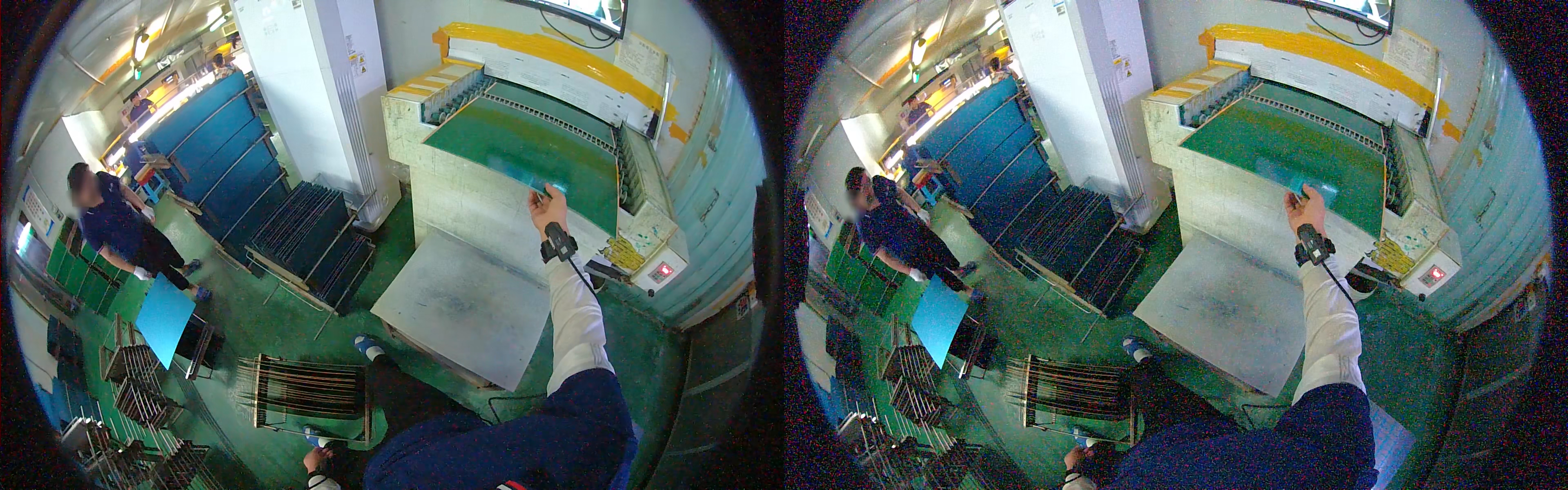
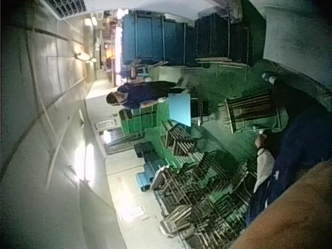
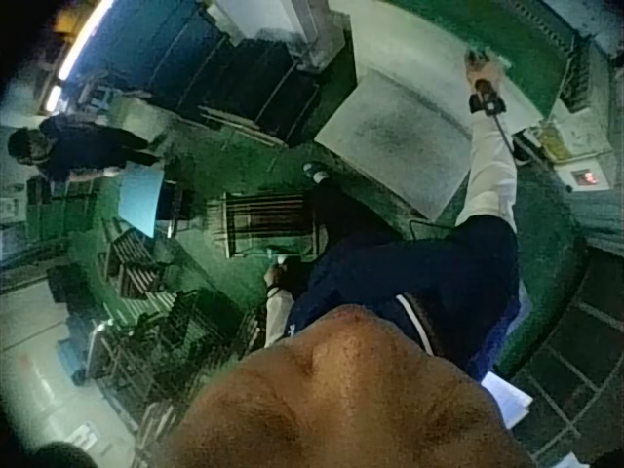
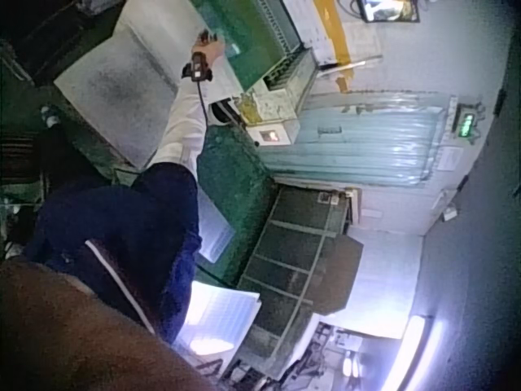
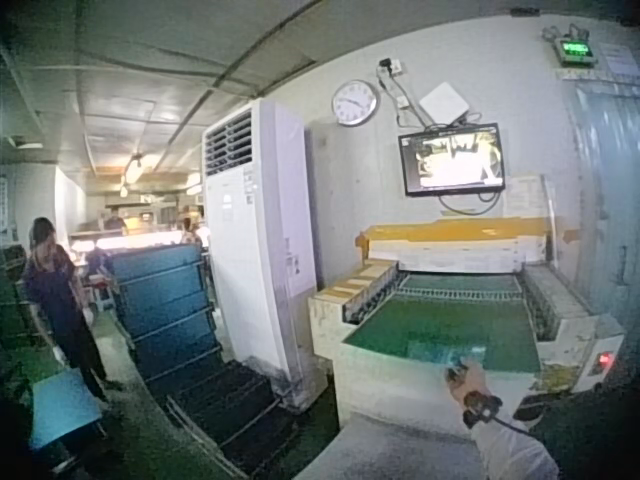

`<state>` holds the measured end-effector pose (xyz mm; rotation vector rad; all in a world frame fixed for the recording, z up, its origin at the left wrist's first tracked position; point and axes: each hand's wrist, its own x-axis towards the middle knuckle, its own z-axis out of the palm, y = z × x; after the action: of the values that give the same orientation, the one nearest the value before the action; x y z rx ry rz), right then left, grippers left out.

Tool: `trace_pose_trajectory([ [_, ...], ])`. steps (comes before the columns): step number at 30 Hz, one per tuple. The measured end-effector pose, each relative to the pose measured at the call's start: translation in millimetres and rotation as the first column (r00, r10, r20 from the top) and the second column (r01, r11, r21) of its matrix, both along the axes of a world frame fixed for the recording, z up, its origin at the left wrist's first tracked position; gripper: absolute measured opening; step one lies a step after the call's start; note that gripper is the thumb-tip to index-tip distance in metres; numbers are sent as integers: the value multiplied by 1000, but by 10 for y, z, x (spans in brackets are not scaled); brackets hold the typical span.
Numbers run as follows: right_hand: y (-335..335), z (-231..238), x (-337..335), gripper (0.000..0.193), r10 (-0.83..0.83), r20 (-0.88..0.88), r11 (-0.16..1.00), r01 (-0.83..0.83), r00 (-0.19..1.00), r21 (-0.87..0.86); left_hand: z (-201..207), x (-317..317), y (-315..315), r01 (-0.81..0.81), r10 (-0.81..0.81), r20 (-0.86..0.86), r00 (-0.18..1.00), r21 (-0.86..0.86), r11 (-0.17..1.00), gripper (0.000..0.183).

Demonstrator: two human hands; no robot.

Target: The recorder takes green circuit boards from a vertical rack and feeds them one by one into an automated processing machine.

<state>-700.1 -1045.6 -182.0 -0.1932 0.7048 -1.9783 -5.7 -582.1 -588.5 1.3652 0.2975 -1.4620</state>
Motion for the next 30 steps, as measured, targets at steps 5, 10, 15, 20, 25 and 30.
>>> trace_pose_trajectory([
  [5,-127,-45,40,17,-1,13,1000,1,1000,1,-194,121,115,124,-119,90,989,-51,991,20],
  [10,37,-161,-232,18,19,-47,1000,-19,999,7,509,-246,-280,646,-756,623,-201,665,375,29],
  [15,-190,-147,138,20,212,-172,976,-218,962,-15,607,-145,-45,496,-795,500,-344,815,299,28],
  [20,-259,-150,64,19,137,-106,990,-139,985,-6,822,-310,-133,489,-805,510,-303,808,328,27],
  [25,-348,-182,-26,19,148,-139,989,-150,979,0,692,-263,-131,432,-809,411,-419,875,221,29],
  [30,-472,-175,21,13,171,-149,985,-173,974,3,229,41,109,491,-812,505,-293,808,326,28],
])
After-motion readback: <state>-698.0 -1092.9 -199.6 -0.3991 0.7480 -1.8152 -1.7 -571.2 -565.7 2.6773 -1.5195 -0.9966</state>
